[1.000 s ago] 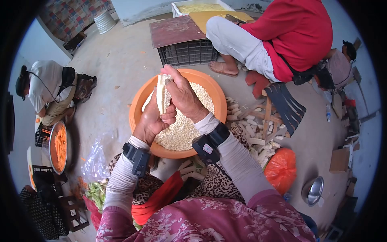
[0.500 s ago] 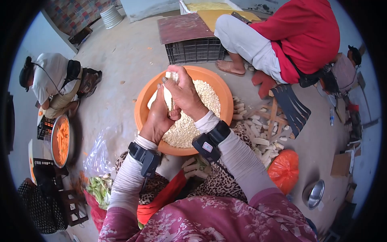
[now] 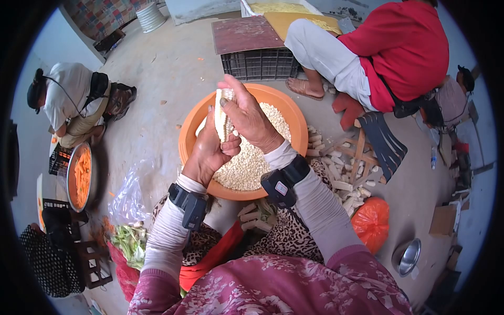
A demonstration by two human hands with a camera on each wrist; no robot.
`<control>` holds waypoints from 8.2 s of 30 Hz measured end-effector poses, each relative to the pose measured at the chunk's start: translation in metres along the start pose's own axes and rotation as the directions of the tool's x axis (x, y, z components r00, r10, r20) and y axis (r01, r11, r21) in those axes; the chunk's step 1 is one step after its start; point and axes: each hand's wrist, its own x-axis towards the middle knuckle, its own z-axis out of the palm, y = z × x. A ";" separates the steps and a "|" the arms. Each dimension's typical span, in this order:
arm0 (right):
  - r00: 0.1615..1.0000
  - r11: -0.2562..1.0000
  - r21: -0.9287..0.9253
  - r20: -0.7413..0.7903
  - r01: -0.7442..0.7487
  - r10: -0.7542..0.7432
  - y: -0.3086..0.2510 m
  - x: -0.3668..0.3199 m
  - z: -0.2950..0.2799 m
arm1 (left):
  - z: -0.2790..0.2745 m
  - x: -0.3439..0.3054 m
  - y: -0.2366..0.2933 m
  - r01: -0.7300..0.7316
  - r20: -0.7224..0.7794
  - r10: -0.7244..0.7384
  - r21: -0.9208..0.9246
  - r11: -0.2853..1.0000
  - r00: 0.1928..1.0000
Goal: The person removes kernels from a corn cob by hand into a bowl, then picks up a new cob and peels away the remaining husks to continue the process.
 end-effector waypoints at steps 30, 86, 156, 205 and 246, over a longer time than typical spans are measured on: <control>0.993 0.992 0.126 0.110 0.029 -0.043 -0.004 0.004 0.003 | -0.005 0.000 0.009 -0.018 0.061 0.024 -0.099 0.995 0.998; 0.967 0.993 -0.090 0.238 -0.075 0.094 -0.009 0.006 0.016 | -0.012 0.000 0.016 -0.345 -0.039 0.344 -0.015 0.938 0.938; 0.977 0.907 -0.362 -0.092 -0.214 0.194 0.003 -0.009 0.030 | -0.022 -0.003 0.038 -0.429 -0.188 0.407 -0.095 0.898 0.894; 0.964 0.958 -0.199 0.130 -0.205 0.233 -0.002 -0.017 0.035 | 0.000 0.008 0.020 -0.496 -0.286 0.779 0.638 0.589 0.558; 0.965 0.946 -0.274 0.142 -0.176 0.220 -0.006 -0.019 0.034 | 0.005 0.000 0.019 -0.388 0.076 0.932 0.919 0.072 0.353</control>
